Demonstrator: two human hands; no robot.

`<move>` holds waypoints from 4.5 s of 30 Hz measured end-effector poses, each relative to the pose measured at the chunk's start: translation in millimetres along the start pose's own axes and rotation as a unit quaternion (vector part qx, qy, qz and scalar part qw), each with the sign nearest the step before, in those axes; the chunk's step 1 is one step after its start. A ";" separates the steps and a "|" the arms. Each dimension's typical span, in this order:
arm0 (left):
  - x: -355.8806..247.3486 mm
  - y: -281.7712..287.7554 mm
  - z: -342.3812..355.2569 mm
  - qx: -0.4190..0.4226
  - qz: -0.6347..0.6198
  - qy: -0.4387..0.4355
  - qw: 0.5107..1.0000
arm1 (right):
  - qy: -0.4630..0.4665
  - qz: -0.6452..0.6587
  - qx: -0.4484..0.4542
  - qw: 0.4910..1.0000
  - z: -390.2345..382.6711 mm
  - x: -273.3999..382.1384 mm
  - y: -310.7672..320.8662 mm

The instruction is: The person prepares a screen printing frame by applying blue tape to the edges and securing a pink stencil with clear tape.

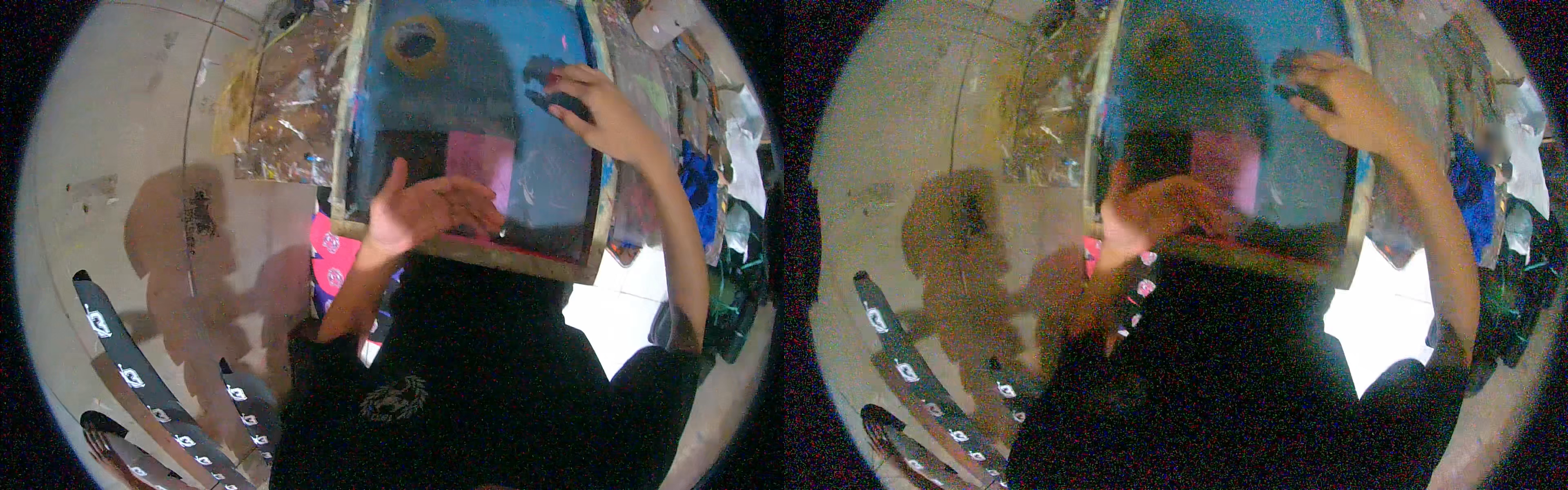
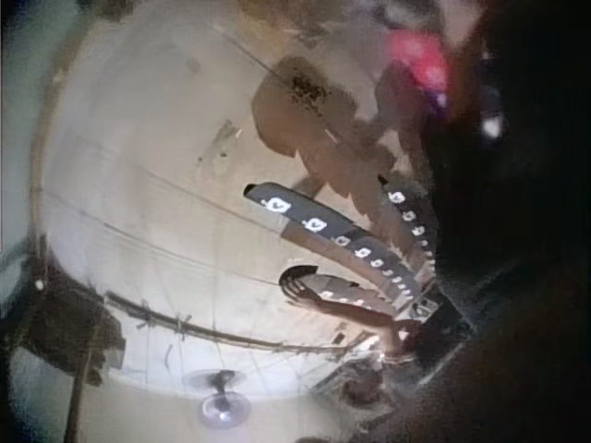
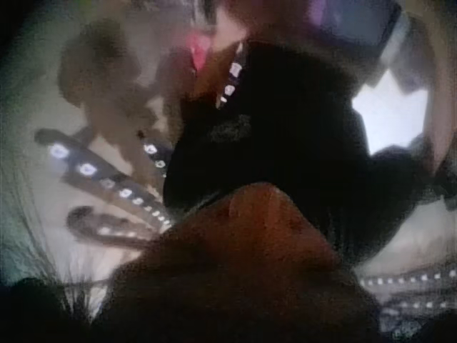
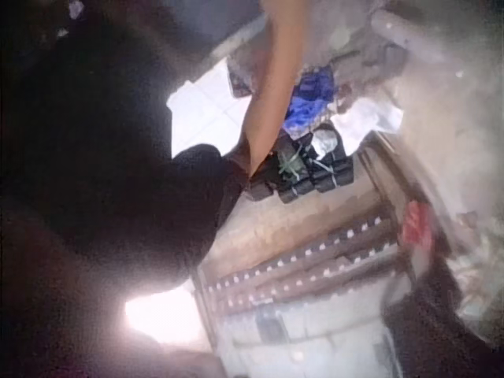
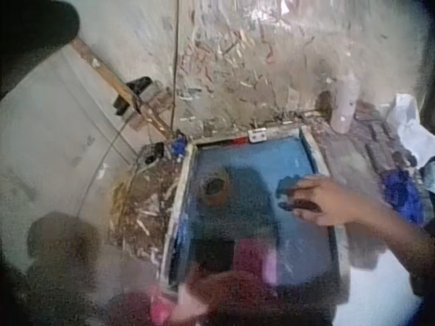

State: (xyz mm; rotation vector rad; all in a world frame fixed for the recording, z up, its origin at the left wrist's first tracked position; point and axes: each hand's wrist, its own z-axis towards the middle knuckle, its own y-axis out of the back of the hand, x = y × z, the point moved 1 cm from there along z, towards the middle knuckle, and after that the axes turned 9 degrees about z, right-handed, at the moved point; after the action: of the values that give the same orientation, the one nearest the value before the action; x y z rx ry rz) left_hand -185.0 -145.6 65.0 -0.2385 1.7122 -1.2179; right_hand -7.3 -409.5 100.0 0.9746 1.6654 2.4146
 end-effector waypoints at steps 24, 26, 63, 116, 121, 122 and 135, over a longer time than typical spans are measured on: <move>-186.9 122.8 -163.0 -0.477 0.850 0.140 0.173 | -0.112 -0.077 -0.044 0.990 98.3 -37.8 -22.3; -179.9 83.6 -49.3 -0.420 0.783 -0.019 0.458 | -0.052 -0.121 -0.099 0.986 134.1 -74.9 -51.3; -98.5 -151.3 -143.4 -0.214 0.894 -0.119 0.376 | 0.035 0.166 -0.659 0.733 -311.3 95.7 51.6; 17.4 9.3 -14.0 -0.358 0.654 0.082 0.661 | -0.167 0.344 0.344 0.858 138.3 -49.3 -49.2; 16.6 1.4 -10.7 -0.362 0.648 0.105 0.662 | -0.139 0.345 0.344 0.862 136.1 -57.9 -56.8; 17.1 1.1 -10.4 -0.354 0.651 0.117 0.661 | -0.137 0.342 0.336 0.867 135.5 -58.8 -58.7; 7.3 -11.0 3.5 -0.314 0.705 0.122 0.624 | -0.077 0.315 0.311 0.893 133.9 -97.7 -89.4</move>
State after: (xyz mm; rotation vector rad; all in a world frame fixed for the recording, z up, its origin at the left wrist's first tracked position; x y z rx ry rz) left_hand -189.8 -157.6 69.4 0.8124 1.7263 0.5759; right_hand 113.6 -298.6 7.5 2.0056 2.4075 1.9840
